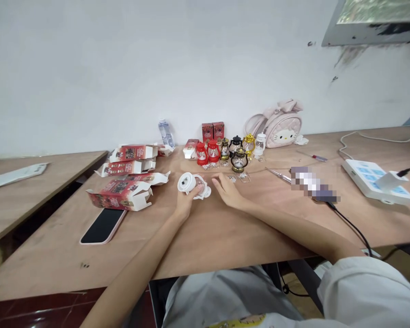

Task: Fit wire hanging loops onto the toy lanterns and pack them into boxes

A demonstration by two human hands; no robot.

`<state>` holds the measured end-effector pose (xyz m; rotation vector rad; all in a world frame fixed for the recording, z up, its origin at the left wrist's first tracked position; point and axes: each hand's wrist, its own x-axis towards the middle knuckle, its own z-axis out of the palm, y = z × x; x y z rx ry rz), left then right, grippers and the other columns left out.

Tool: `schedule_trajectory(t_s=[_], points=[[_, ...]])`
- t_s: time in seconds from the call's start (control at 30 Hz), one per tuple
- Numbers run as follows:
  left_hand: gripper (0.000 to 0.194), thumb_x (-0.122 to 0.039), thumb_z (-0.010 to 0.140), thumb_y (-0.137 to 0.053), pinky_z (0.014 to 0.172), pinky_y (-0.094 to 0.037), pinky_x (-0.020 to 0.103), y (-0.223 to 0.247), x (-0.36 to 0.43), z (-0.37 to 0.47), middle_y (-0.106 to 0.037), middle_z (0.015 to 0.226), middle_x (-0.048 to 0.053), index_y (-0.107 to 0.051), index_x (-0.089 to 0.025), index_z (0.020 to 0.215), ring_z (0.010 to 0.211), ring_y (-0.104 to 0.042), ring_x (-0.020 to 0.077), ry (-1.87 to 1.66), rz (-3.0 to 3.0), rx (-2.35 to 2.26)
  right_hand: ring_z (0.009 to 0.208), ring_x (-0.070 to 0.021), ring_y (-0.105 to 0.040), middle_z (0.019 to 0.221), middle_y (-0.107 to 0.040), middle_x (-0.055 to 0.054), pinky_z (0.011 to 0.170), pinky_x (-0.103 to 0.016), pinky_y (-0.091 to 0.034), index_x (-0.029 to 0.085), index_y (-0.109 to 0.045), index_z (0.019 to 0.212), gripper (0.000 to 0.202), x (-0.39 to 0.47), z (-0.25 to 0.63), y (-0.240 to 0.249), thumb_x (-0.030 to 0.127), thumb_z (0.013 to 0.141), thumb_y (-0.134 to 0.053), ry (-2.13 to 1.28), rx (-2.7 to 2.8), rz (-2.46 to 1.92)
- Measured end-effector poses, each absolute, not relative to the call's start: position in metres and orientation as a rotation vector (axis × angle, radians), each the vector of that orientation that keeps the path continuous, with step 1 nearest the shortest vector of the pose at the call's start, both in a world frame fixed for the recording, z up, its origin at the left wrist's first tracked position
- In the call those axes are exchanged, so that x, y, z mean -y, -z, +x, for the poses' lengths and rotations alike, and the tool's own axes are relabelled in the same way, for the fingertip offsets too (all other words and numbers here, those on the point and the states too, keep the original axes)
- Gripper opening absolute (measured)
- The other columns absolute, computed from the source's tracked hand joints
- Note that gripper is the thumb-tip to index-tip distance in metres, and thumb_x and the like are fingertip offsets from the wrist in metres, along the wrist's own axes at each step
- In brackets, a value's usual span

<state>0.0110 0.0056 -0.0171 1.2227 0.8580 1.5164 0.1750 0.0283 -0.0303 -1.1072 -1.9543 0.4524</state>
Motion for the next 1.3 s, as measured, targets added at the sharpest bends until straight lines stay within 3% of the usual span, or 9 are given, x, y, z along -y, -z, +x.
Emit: schedule_trajectory(t_s=[0.13, 0.3, 0.57, 0.77, 0.9, 1.13, 1.3], points=[[0.042, -0.035, 0.061, -0.076, 0.082, -0.056, 0.041, 0.014, -0.010, 0.007, -0.070, 0.101, 0.009, -0.061, -0.016, 0.096, 0.092, -0.068, 0.0251, -1.574, 1.265, -0.959, 0.126, -0.0283, -0.043, 0.126, -0.053, -0.020, 0.108, -0.049, -0.032, 0.011, -0.051, 0.118, 0.033, -0.048, 0.199, 0.039, 0.028, 0.092, -0.040, -0.071, 2.104, -1.280], [0.047, -0.037, 0.061, -0.076, 0.081, -0.057, 0.041, 0.016, -0.011, 0.007, -0.070, 0.102, 0.010, -0.060, -0.016, 0.100, 0.089, -0.068, 0.0244, -1.565, 1.283, -0.988, 0.127, -0.0295, -0.044, 0.130, -0.052, -0.022, 0.107, -0.048, -0.034, 0.007, -0.050, 0.125, 0.039, -0.050, 0.200, 0.049, 0.025, 0.091, -0.042, -0.057, 2.211, -1.470], [0.043, -0.034, 0.059, -0.078, 0.085, -0.054, 0.040, 0.018, -0.018, 0.002, -0.070, 0.096, 0.008, -0.061, -0.016, 0.094, 0.089, -0.067, 0.0221, -1.662, 1.289, -1.055, 0.132, -0.0298, -0.040, 0.139, -0.046, -0.022, 0.112, -0.044, -0.032, 0.003, -0.043, 0.135, 0.047, -0.005, 0.177, 0.046, 0.023, 0.093, -0.040, -0.153, 2.364, -1.334], [0.040, -0.035, 0.062, -0.074, 0.087, -0.052, 0.039, 0.020, -0.028, -0.009, -0.069, 0.093, 0.008, -0.062, -0.014, 0.094, 0.092, -0.065, 0.0228, -1.733, 1.294, -1.134, 0.126, -0.0246, -0.046, 0.128, -0.056, -0.017, 0.107, -0.041, -0.039, 0.008, -0.050, 0.125, 0.037, -0.003, 0.180, 0.043, 0.014, 0.090, -0.038, -0.260, 2.281, -1.223], [0.041, -0.034, 0.066, -0.070, 0.097, -0.046, 0.040, 0.021, -0.027, -0.016, -0.067, 0.106, 0.009, -0.062, -0.015, 0.102, 0.104, -0.062, 0.0248, -1.749, 1.587, -1.314, 0.114, -0.0234, -0.053, 0.119, -0.061, -0.013, 0.098, -0.040, -0.045, 0.013, -0.052, 0.121, 0.038, -0.013, 0.189, 0.044, 0.008, 0.086, -0.038, -0.271, 2.219, -1.281], [0.045, -0.025, 0.074, -0.058, 0.103, -0.034, 0.046, 0.015, -0.013, -0.016, -0.054, 0.133, 0.007, -0.058, -0.026, 0.120, 0.124, -0.048, 0.0281, -1.158, 2.345, -1.575, 0.105, -0.0231, -0.055, 0.106, -0.069, -0.007, 0.091, -0.039, -0.046, 0.019, -0.059, 0.111, 0.027, -0.022, 0.197, 0.045, 0.014, 0.087, -0.048, -0.232, 2.180, -1.316], [0.045, -0.025, 0.077, -0.056, 0.099, -0.034, 0.047, 0.019, -0.017, -0.015, -0.056, 0.130, 0.007, -0.056, -0.027, 0.122, 0.121, -0.049, 0.0277, -0.976, 2.370, -1.547, 0.102, -0.0244, -0.056, 0.105, -0.071, -0.006, 0.090, -0.040, -0.044, 0.019, -0.059, 0.111, 0.025, -0.023, 0.197, 0.044, 0.018, 0.087, -0.054, -0.223, 2.184, -1.336]])
